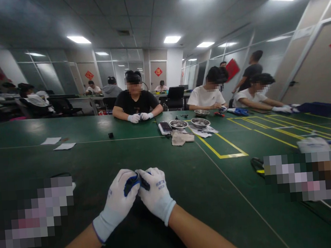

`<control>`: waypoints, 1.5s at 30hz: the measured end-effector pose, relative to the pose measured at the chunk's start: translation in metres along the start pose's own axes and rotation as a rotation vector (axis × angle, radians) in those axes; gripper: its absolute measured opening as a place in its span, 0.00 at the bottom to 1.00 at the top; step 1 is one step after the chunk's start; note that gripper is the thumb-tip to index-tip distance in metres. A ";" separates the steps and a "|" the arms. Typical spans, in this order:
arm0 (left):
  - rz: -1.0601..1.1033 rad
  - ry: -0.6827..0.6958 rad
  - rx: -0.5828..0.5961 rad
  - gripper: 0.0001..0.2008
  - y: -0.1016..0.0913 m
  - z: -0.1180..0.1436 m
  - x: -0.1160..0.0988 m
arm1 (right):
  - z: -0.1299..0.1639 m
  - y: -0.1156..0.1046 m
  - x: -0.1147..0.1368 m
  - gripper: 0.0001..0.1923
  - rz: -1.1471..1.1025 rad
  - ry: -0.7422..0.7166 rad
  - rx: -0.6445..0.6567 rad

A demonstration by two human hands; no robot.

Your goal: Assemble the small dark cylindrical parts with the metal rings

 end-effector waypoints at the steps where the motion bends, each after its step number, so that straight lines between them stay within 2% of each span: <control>1: -0.004 0.000 0.000 0.06 0.000 0.000 0.000 | 0.000 0.000 0.000 0.22 -0.009 -0.006 0.004; 8: -0.006 -0.024 -0.009 0.05 0.000 0.000 0.003 | -0.001 0.003 0.003 0.20 -0.034 -0.051 0.007; 23: -0.028 0.037 -0.023 0.06 -0.004 0.000 0.001 | -0.001 0.009 0.002 0.25 -0.045 -0.062 0.069; 28: -0.011 0.026 -0.023 0.06 -0.002 0.000 0.001 | -0.003 0.010 0.002 0.24 -0.035 -0.009 0.074; 31: -0.017 0.035 -0.021 0.08 -0.001 0.001 0.000 | -0.004 0.010 0.000 0.20 -0.020 0.034 0.075; 36: -0.020 0.027 -0.041 0.10 0.001 0.003 0.003 | -0.006 0.018 -0.003 0.07 0.006 0.001 0.183; 41: -0.026 0.014 -0.057 0.11 -0.001 0.004 0.007 | -0.005 0.014 -0.001 0.08 -0.007 -0.044 0.122; 45: -0.027 0.015 -0.076 0.09 -0.004 0.004 0.007 | -0.005 0.014 0.001 0.07 -0.003 -0.061 0.134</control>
Point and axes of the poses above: each hand's wrist, its own z-axis away from the middle knuckle, its own y-axis out of the palm, x = y × z, the point moved 7 cm from there along -z, towards the middle knuckle, and after that the axes turned 13 degrees about z, right-handed, at the moved point
